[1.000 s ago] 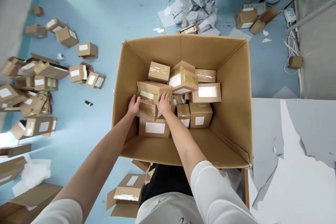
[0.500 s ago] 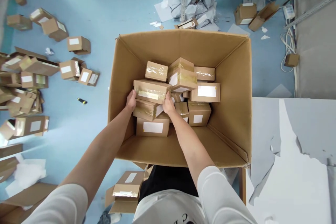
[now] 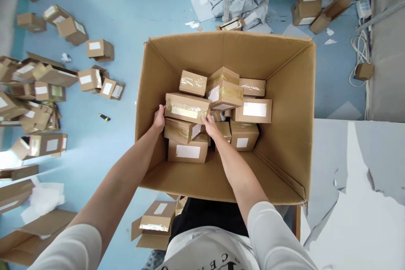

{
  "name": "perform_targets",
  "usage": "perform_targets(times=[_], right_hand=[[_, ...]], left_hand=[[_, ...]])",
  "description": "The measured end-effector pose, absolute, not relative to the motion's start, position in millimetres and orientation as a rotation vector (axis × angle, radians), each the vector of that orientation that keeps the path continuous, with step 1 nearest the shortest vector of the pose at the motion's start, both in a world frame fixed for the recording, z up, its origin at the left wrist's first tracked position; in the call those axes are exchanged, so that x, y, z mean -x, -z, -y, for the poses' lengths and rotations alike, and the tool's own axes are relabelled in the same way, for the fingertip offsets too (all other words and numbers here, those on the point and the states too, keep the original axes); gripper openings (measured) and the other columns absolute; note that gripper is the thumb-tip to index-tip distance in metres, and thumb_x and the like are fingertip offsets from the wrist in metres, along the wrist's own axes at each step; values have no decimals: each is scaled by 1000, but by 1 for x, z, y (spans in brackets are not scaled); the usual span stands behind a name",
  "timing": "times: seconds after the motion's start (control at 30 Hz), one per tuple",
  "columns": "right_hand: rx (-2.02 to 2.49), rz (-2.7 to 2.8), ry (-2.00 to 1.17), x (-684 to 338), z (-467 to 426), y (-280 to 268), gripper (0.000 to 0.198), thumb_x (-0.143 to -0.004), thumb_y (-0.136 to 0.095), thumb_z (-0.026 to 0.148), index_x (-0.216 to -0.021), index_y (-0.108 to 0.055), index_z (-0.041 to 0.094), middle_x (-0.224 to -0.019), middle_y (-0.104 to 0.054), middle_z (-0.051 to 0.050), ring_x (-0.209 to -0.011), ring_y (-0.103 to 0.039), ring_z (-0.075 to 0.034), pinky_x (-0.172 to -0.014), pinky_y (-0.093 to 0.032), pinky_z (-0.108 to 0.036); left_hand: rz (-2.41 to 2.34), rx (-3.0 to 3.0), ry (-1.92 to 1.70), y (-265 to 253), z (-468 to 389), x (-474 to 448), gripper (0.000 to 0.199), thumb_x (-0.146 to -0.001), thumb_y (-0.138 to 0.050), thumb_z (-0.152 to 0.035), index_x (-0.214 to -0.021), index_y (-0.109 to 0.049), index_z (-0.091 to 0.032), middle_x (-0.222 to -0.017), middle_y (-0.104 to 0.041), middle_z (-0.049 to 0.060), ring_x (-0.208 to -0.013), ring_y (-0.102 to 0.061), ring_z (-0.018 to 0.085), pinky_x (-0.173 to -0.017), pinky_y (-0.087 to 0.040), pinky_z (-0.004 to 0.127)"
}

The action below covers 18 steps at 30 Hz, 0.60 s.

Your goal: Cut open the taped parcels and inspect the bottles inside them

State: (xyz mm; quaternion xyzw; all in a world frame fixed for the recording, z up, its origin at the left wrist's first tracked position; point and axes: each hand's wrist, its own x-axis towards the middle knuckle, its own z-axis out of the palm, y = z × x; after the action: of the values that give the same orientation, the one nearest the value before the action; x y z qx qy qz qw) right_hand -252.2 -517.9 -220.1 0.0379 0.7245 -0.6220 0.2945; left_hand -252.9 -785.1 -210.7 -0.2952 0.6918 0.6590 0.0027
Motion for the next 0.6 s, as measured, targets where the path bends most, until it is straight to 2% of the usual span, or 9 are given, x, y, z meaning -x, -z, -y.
perform_targets(times=[0.1, 0.23, 0.37, 0.6], right_hand=[[-146, -1960, 1690, 253, 515, 208, 83, -83, -42, 75, -153, -20, 35, -158, -27, 5, -149, -16, -23, -122, -11, -47], [-127, -2029, 1714, 254, 508, 187, 89, -80, -39, 79, -153, -23, 30, -160, -22, 0, -148, -16, -24, -122, -13, -43], [-132, -2078, 1751, 251, 498, 169, 90, -80, -38, 80, -153, -22, 30, -157, -27, -3, -146, -20, -25, -122, -13, -44], [-278, -2066, 1926, 233, 483, 156, 94, -78, -50, 75, -154, -20, 28, -160, -21, -4, -148, -18, -23, -122, -12, -43]], left_hand=[[-2267, 830, -2056, 193, 781, 246, 67, -85, -43, -71, -110, -70, -14, -118, -69, 10, -117, -60, 28, -104, -44, 41], [-2331, 751, -2091, 175, 773, 235, 65, -85, -44, -69, -114, -68, -16, -122, -67, 10, -120, -58, 28, -104, -43, 40], [-2300, 722, -2185, 165, 758, 224, 63, -85, -48, -67, -118, -65, -16, -121, -66, 12, -119, -58, 27, -102, -45, 41], [-2322, 735, -2259, 151, 724, 210, 57, -83, -52, -66, -114, -60, -19, -116, -63, 11, -112, -59, 25, -97, -47, 41]])
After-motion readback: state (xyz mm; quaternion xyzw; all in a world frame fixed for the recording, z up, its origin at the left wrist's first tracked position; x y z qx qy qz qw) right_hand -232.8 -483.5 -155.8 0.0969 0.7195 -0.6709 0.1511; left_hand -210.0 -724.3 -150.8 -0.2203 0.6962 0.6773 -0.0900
